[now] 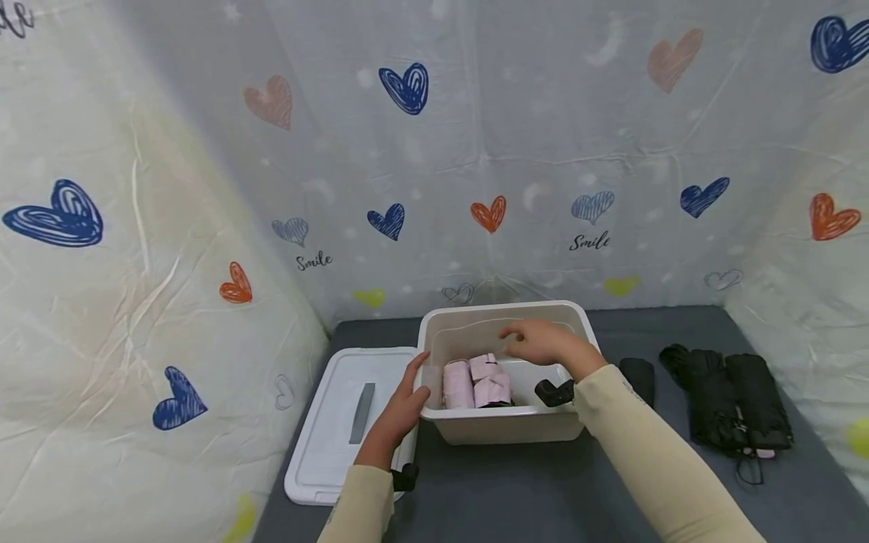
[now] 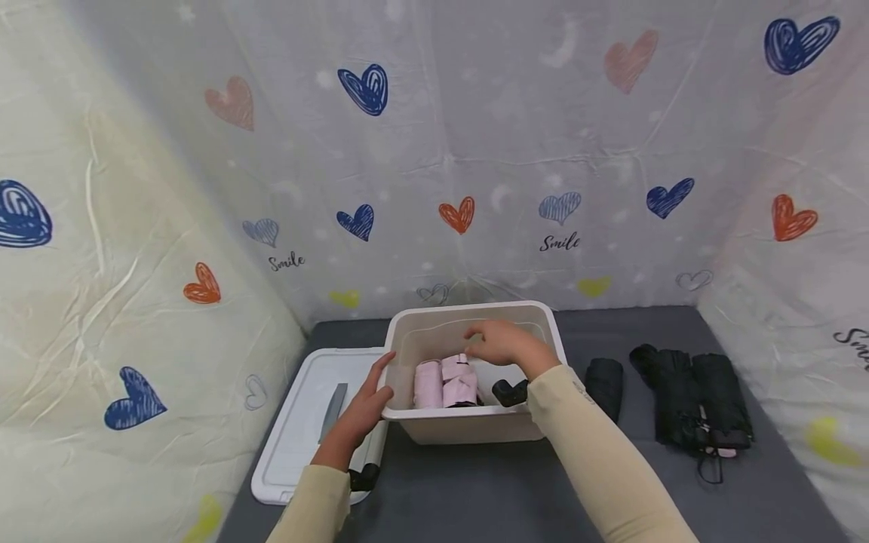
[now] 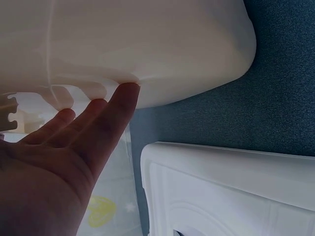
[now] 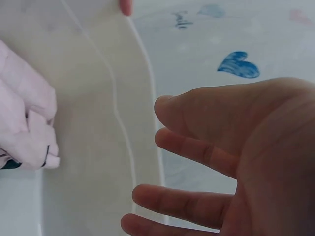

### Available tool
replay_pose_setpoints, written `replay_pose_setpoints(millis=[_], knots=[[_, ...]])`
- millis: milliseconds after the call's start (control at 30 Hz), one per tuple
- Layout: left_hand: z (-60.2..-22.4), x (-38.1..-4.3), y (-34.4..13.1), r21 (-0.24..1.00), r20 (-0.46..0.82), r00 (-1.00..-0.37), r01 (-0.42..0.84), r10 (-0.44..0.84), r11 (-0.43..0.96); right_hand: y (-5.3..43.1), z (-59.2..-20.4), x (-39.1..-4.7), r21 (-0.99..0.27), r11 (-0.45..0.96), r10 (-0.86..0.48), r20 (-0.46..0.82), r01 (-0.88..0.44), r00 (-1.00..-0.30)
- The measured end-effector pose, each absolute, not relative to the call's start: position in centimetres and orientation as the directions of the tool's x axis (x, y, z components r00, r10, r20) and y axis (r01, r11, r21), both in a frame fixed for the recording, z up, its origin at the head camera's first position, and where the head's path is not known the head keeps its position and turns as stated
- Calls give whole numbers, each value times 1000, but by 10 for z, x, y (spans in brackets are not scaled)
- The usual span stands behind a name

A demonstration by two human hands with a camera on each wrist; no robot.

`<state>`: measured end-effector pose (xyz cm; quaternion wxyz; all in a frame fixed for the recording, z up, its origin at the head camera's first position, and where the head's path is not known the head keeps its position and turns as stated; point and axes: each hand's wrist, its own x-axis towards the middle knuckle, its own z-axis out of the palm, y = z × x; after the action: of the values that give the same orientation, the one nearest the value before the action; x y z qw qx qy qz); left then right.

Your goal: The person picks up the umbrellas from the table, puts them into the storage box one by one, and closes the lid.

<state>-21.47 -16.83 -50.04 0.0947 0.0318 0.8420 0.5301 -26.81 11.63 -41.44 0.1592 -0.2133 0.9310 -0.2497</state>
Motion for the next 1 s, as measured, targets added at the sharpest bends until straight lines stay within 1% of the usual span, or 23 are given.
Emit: replay_pose_setpoints(millis=[100,500,800,1000], knots=[[-508,-219,-170,900,-130,-981,-56,145,432,120,-408,-264,-529,786,-477,-190,-319,-858],[-509,-218,-171,905,-125,-981,-51,148,423,145,-397,-247,-556,755,-495,-137,-347,-858],[-510,-217,-174,894,-119,-983,-44,141,447,166,-396,-233,-593,732,-494,-123,-335,-861],[-512,-219,-171,902,-124,-980,-47,153,430,185,-396,-228,-594,720,-502,-90,-359,-860]])
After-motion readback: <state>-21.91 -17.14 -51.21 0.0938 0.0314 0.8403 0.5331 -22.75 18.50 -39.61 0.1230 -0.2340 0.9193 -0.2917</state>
